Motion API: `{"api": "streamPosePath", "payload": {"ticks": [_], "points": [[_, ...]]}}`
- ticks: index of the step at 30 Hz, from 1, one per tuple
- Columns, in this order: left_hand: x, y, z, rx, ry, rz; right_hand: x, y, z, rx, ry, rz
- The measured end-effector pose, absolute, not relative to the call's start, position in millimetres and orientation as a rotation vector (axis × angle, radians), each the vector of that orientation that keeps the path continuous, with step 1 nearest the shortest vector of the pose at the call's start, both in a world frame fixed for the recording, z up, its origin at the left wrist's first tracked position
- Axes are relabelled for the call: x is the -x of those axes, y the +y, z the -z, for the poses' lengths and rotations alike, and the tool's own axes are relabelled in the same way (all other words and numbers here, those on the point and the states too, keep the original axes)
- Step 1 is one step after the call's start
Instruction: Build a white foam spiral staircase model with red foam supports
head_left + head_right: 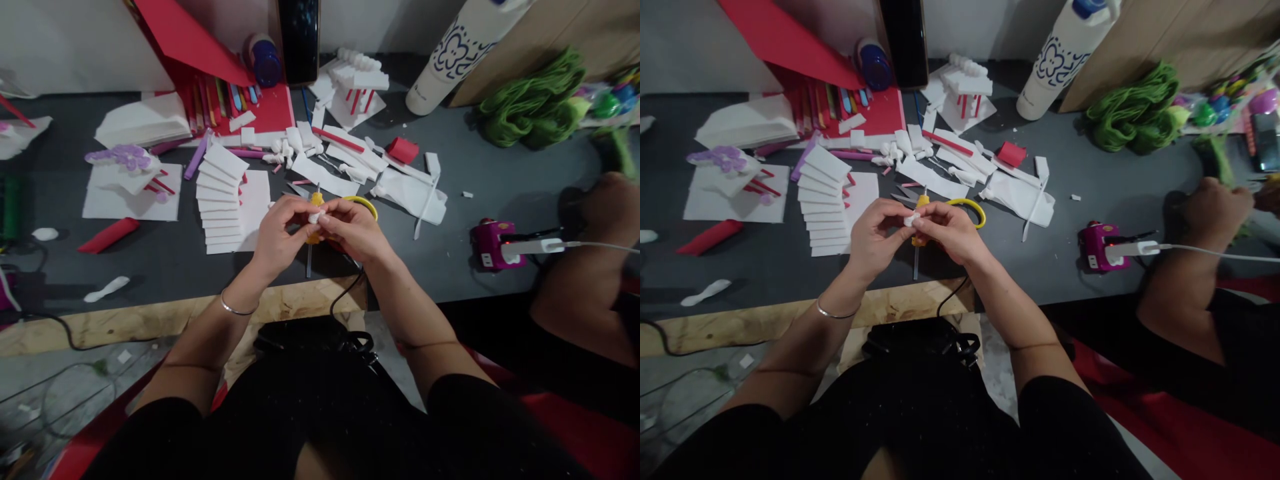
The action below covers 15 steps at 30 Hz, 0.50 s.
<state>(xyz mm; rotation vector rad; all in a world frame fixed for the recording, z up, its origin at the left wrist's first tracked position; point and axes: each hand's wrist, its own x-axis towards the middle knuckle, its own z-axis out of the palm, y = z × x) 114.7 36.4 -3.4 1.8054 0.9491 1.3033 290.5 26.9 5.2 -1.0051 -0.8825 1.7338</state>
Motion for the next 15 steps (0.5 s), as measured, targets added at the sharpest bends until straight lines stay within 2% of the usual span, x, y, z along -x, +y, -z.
{"api": "streamPosePath", "payload": {"ticks": [9,15], "points": [[-112.4,35.3,-2.7,-1.956,0.976,-1.225,-288.0,27.8,-8.7,1.068,-0.917,-1.612],[-116.4,26.3,-5.3,-2.09,1.156,-1.205,-284.3,21.4,-11.7,1.208,-1.018,-1.364]]}}
